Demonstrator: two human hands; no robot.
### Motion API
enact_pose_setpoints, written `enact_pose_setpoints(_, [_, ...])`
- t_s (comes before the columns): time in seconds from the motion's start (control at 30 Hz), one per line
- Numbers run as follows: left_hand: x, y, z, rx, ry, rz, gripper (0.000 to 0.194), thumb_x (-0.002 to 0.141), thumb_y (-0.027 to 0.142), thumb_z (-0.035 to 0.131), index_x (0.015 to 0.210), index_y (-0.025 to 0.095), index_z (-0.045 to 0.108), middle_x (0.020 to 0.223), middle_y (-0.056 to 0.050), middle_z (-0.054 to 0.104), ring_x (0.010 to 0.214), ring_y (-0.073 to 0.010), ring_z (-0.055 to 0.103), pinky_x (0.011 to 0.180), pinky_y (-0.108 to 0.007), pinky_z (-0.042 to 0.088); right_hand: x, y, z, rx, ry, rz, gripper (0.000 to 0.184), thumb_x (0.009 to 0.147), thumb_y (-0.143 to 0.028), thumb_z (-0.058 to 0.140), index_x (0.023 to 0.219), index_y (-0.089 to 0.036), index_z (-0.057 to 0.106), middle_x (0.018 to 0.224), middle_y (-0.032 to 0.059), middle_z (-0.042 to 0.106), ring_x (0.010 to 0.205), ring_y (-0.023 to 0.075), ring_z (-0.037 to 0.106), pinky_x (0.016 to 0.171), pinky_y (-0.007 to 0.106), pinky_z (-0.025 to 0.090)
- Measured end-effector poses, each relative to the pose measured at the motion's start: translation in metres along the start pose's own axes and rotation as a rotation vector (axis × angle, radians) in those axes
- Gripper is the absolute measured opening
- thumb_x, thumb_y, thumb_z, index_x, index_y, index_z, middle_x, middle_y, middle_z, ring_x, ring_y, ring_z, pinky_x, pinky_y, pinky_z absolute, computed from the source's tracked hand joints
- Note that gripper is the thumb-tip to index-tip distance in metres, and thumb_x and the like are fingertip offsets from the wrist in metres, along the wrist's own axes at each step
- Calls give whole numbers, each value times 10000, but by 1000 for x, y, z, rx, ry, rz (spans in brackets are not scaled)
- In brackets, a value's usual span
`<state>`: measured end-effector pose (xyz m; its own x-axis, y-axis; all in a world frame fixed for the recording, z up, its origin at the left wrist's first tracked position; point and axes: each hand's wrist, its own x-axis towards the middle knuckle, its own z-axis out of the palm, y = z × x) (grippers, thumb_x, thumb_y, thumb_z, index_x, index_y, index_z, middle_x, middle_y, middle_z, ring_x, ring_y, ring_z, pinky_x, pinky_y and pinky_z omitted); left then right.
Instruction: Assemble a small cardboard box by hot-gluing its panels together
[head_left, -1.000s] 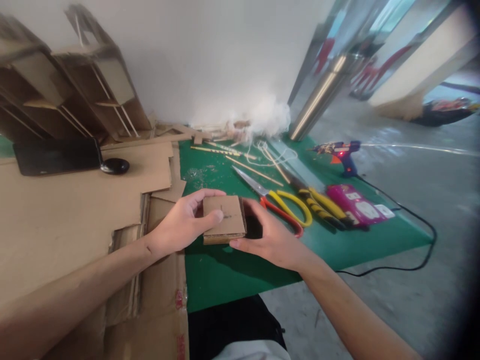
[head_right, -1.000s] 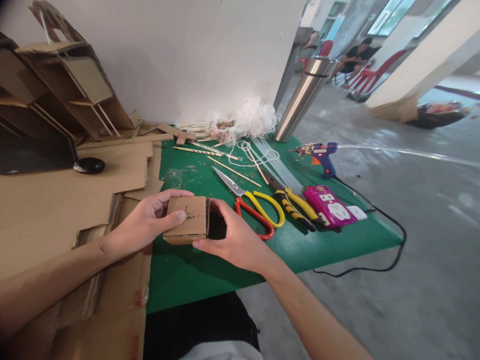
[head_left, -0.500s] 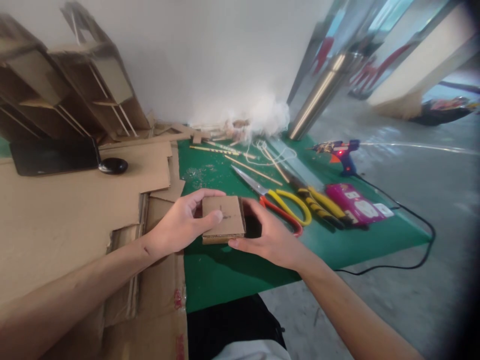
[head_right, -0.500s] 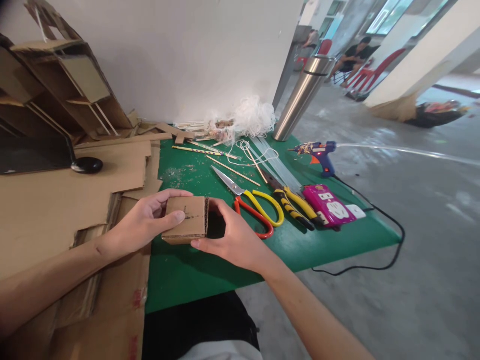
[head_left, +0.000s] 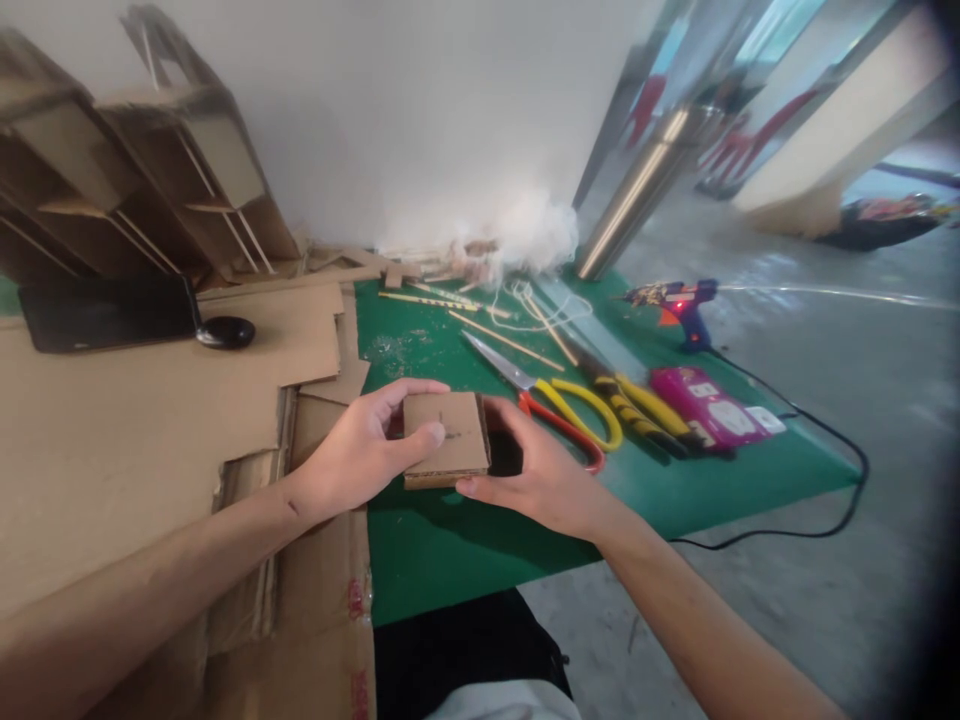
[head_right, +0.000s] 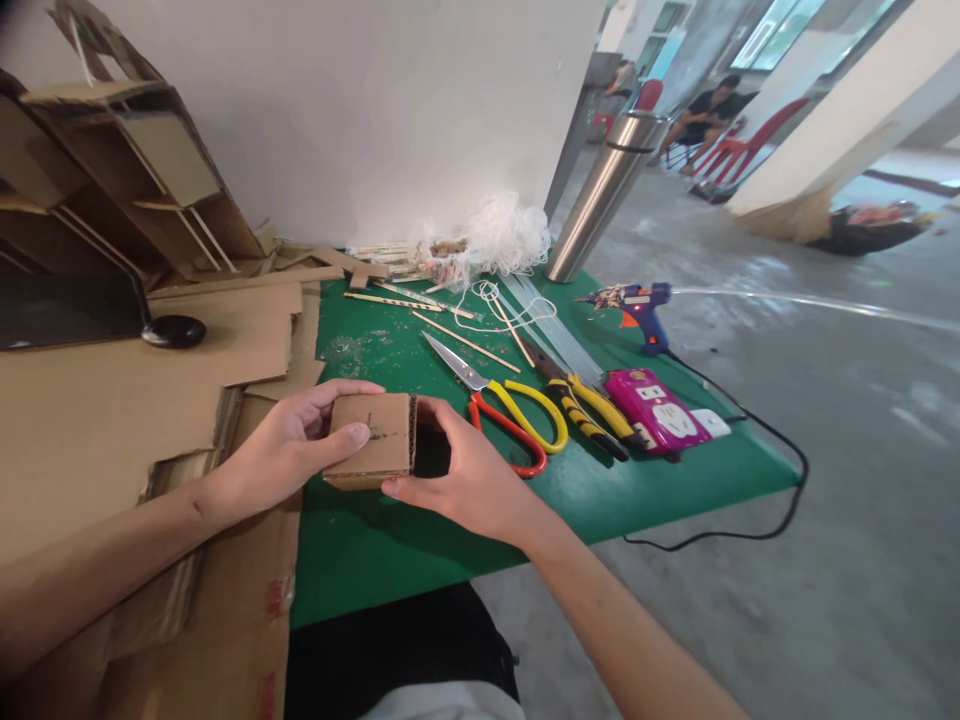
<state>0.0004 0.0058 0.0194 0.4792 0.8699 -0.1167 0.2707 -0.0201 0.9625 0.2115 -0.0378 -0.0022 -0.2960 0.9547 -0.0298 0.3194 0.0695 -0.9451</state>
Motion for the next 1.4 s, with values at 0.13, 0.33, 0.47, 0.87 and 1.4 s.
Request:
enact_pose_setpoints(0.13, [0, -4, 0, 18, 24, -10, 418, 874, 383, 650, 1253, 212, 609, 1017, -56, 708, 853, -216, 682, 689, -297, 556, 0, 0, 1, 20, -10, 0, 696, 768, -385, 815, 1354, -254, 463, 1402, 111, 573, 1288, 318, 563, 1057, 504, 496])
enact_pose_setpoints(0.33, [0, -6, 2, -25, 17, 26, 387, 895, 380, 630, 1243, 218, 591, 1036, -47, 689, 889, -211, 674, 708, -286, 560, 0, -2, 2, 14, -1, 18, 712, 761, -375, 815, 1357, -253, 444, 1416, 114, 559, 1300, 316, 551, 1081, 515, 473])
enact_pose_setpoints(0.47, [-1, -5, 3, -40, 26, 23, 374, 911, 373, 616, 1251, 223, 578, 1042, -42, 688, 888, -203, 674, 716, -284, 560, 1, -2, 1, 21, -9, 21, 719, 765, -370, 809, 1363, -247, 430, 1416, 115, 556, 1309, 311, 542, 1098, 511, 459])
enact_pose_setpoints(0.87, [1, -8, 1, -34, 17, 49, 369, 902, 392, 638, 1227, 223, 597, 1024, -37, 673, 853, -189, 662, 672, -269, 552, 2, 2, 1, 44, -25, 17, 753, 765, -372, 816, 1391, -232, 420, 1442, 110, 531, 1314, 288, 527, 1103, 477, 448])
enact_pose_setpoints(1.4, [0, -7, 1, -2, 21, 70, 341, 899, 361, 627, 1211, 224, 598, 1044, -30, 667, 868, -179, 648, 716, -267, 552, 0, 3, 0, -16, -7, -10, 763, 756, -361, 831, 1403, -265, 439, 1449, 93, 523, 1317, 297, 524, 1095, 491, 457])
